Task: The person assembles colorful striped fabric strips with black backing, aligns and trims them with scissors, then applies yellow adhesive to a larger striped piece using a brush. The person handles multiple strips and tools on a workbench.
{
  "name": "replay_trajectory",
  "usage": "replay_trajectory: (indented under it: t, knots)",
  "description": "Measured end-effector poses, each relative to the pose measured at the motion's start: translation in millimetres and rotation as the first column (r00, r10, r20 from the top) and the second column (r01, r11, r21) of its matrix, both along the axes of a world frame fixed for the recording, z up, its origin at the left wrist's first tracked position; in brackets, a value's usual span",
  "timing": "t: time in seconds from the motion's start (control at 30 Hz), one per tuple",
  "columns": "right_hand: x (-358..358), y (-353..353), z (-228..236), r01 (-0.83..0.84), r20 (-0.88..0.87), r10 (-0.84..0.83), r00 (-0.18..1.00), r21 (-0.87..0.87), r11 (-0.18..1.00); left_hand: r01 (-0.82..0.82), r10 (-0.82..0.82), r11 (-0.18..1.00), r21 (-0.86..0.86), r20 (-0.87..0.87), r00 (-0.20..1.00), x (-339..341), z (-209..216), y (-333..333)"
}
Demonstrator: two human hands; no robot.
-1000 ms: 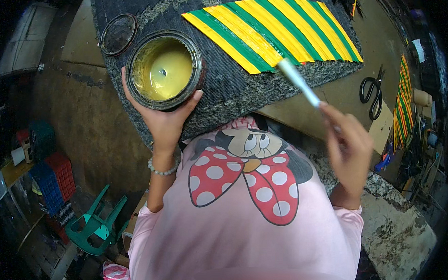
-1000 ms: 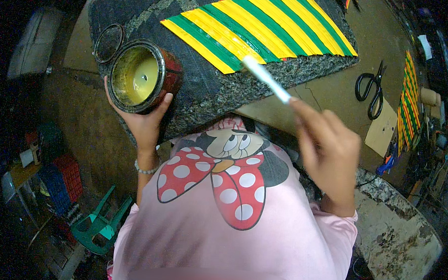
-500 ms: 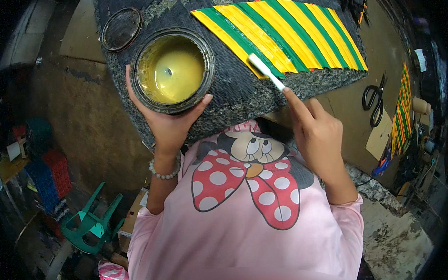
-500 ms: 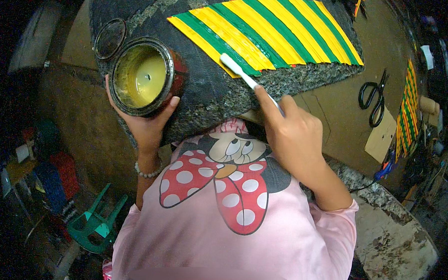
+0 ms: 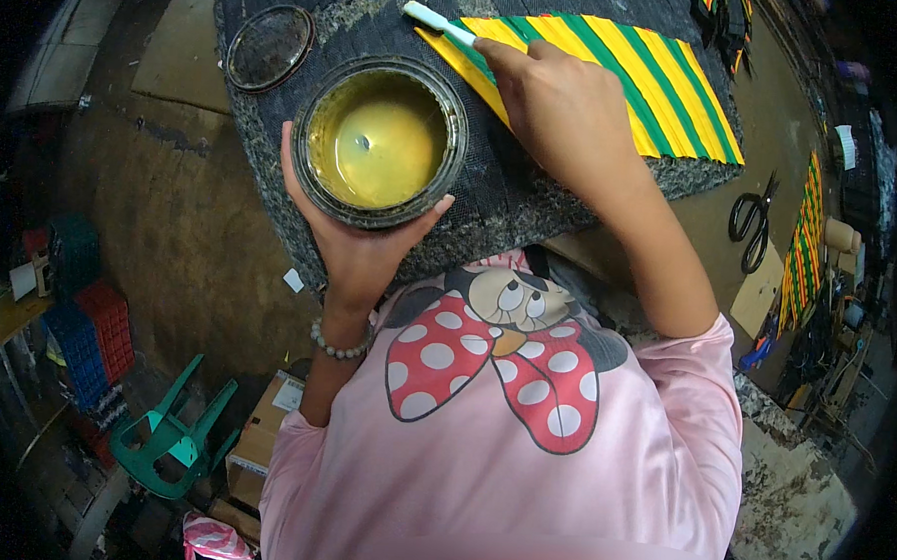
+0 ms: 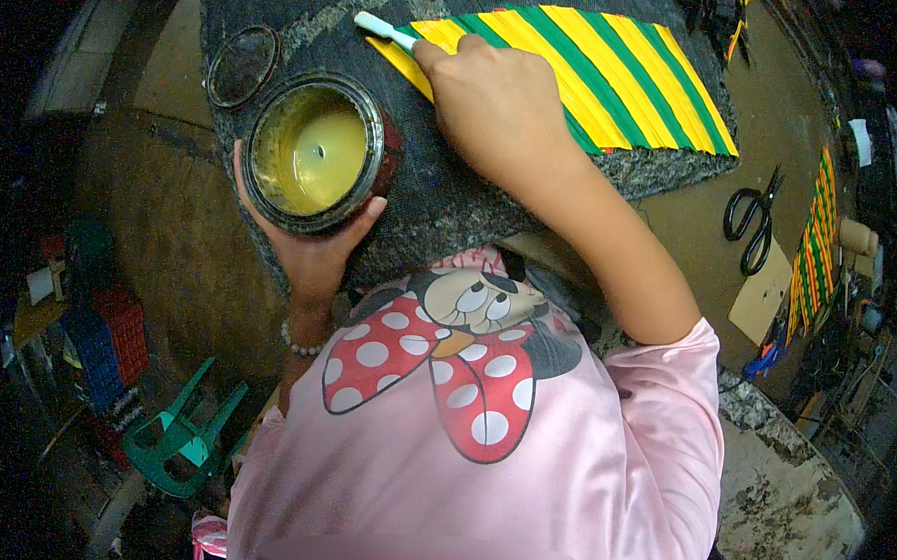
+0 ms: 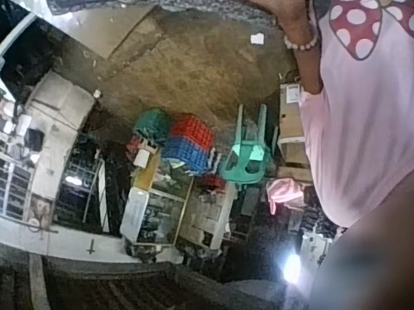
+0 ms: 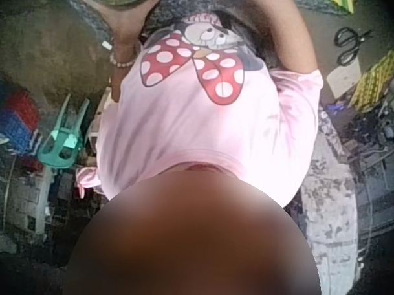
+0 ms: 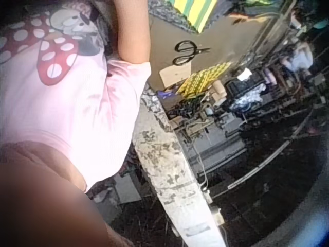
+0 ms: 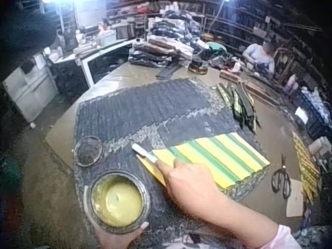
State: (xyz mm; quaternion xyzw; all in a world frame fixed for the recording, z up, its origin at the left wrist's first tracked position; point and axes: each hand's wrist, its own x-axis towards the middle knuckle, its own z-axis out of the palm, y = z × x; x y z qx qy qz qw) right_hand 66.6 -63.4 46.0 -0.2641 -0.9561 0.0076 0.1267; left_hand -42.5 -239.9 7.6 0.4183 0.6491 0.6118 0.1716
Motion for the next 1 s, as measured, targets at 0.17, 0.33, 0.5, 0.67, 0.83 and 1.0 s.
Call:
replay_trajectory:
  t: [0.17, 0.33, 0.5, 0.67, 0.83, 1.0]
  knots:
    - [47.9, -15.6, 18.4, 0.014, 0.116, -0.002, 0.993, -0.099, 0.995, -0.009, 0.008, 1.000, -0.017, -0.051, 0.999, 0.0, -2.7, -1.4]
    - [105.6, -43.9, 55.4, 0.100, 0.250, -0.057, 0.967, -0.163, 0.982, -0.024, 0.024, 1.000, -0.017, -0.004, 1.000, 1.6, -0.8, -2.1]
    - [133.9, -65.4, 85.7, 0.144, 0.187, -0.116, 0.976, -0.146, 0.979, -0.041, 0.039, 0.999, -0.035, -0.070, 0.997, 1.2, 1.2, -2.1]
    - [131.8, -66.9, 68.5, 0.141, 0.180, -0.117, 0.977, -0.126, 0.982, -0.036, 0.036, 0.999, -0.006, -0.031, 0.999, 0.6, -1.2, -1.1]
    - [106.9, -58.2, 44.6, 0.108, 0.182, -0.089, 0.979, -0.094, 0.990, -0.021, 0.021, 1.000, 0.013, 0.023, 1.000, 0.3, -1.4, 0.2]
    - [52.2, -31.7, 26.9, 0.050, 0.119, -0.042, 0.992, -0.061, 0.997, -0.013, 0.013, 1.000, -0.021, -0.001, 1.000, 0.4, 0.5, -0.8]
